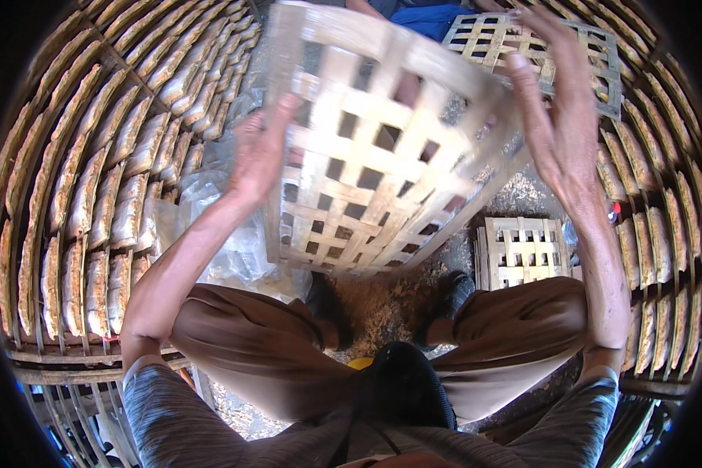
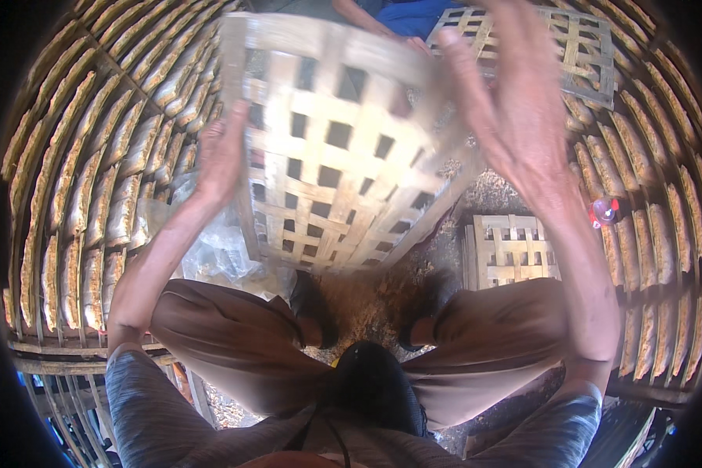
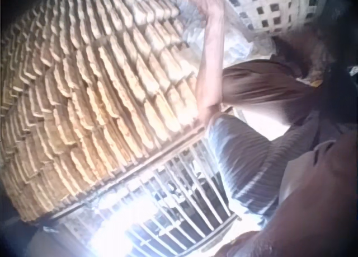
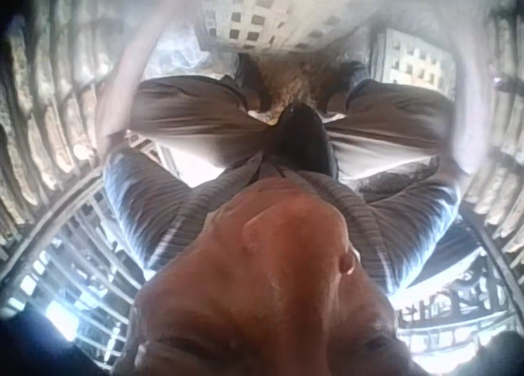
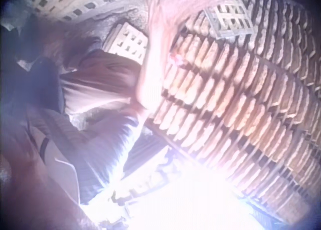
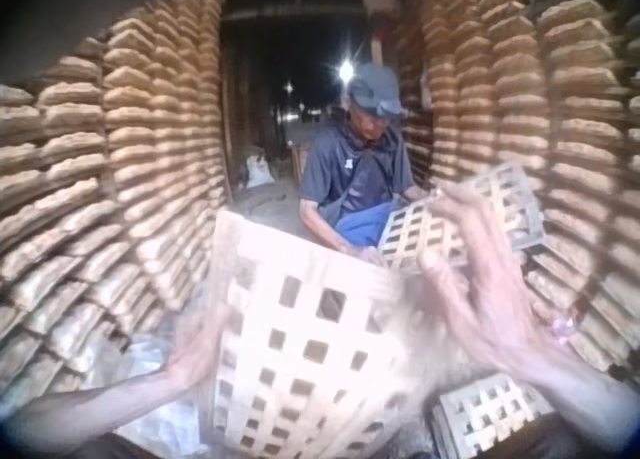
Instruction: The person pours a granular material from a plastic bag onto the floor, then picks up a woven basket frame and begins assembling it by hand, interlacing strips and adjusting the structure.
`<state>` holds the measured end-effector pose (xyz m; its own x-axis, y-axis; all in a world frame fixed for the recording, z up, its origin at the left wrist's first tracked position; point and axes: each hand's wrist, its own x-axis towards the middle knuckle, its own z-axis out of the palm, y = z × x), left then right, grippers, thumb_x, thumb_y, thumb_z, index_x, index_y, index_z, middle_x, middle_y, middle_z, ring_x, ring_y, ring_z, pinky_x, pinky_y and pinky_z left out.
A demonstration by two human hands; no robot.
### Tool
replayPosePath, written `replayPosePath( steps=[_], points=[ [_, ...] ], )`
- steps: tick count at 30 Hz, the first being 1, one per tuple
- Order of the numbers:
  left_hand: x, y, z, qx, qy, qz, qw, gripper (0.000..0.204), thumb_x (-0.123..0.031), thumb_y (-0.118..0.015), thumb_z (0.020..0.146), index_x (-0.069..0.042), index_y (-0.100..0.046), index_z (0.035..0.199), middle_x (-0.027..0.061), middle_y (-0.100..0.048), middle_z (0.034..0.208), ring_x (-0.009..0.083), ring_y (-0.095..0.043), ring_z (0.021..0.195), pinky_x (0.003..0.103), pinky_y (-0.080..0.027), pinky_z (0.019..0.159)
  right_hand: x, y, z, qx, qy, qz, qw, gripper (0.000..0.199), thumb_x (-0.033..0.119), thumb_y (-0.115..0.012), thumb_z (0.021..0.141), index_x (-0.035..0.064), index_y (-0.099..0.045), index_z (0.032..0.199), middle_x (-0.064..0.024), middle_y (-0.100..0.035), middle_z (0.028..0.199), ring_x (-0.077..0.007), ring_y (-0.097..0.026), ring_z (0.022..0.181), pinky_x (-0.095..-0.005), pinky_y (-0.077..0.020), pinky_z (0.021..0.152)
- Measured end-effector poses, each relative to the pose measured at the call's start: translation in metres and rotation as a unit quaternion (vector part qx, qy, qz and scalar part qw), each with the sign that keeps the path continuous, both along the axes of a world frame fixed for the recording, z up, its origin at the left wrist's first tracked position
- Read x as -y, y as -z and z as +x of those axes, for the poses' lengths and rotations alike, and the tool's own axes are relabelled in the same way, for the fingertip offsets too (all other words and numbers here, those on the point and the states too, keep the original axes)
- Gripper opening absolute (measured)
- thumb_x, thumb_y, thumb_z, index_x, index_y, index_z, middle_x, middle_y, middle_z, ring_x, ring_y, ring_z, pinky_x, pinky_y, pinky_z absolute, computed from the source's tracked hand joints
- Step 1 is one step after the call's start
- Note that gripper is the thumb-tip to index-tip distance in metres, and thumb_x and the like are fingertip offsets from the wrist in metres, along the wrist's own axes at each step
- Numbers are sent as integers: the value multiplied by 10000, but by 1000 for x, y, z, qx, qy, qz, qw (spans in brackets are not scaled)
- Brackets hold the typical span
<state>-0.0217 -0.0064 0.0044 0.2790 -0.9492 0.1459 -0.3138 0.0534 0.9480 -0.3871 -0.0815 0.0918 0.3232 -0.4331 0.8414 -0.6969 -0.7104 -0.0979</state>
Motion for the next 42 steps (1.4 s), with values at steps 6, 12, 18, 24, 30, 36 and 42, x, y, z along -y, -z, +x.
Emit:
replayPosePath(
  steps=[6,12,18,24,30,36,42],
  points=[
    [-18,-57,21,-140,-105,-69,982,771,-739,-508,1052,-36,-603,1354,97,-697,1126,158,-713,959,357,-623,814,-1,7,-6,224,-92,345,907,983,749,-564,988,30,-397,1637,-364,-372,1644,-468,-438,1512,-647,-428,1195],
    [-54,-71,31,-204,-135,-84,966,750,-684,-543,1063,-39,-558,1443,101,-704,1157,162,-707,967,329,-605,837,-8,40,35,259,-280,532,756,489,418,-578,1132,15,-611,1408,-103,-756,1094,-172,-733,968,-350,-627,865],
    [-115,-28,27,-255,-52,-66,963,407,-420,-668,1086,-21,-686,1164,133,-768,991,187,-769,935,337,-641,791,-14,37,36,326,-279,515,743,334,317,-537,1166,30,-669,1273,-46,-759,1007,-93,-696,809,-262,-571,719],
    [-110,32,-2,-238,-219,-94,942,386,-420,-784,1020,-92,-712,830,22,-683,745,94,-611,700,252,-467,686,-27,23,45,265,-255,562,741,333,249,-595,1137,3,-622,1360,-94,-766,1071,-148,-748,925,-339,-613,870],
    [-114,-14,-34,-266,-256,-116,922,399,-453,-817,988,-116,-692,814,-6,-647,724,65,-554,684,227,-419,697,-13,17,33,102,-176,422,884,565,145,-700,1044,-42,-492,1535,-197,-727,1296,-226,-734,1105,-413,-571,1004],
    [-128,-32,-31,-251,-252,-148,923,409,-490,-790,1001,-105,-714,881,18,-676,770,98,-590,745,290,-463,793,-31,-17,52,165,-177,442,864,596,166,-697,1044,-47,-478,1555,-173,-720,1316,-231,-698,1163,-400,-533,1044],
    [-115,-32,-33,-312,-166,-77,932,613,-617,-558,1090,-41,-742,992,66,-719,849,194,-658,850,388,-501,903,-10,4,21,325,-293,494,752,446,57,-632,1049,-27,-541,1477,-101,-739,1005,-151,-668,747,-304,-551,664]
  ],
)
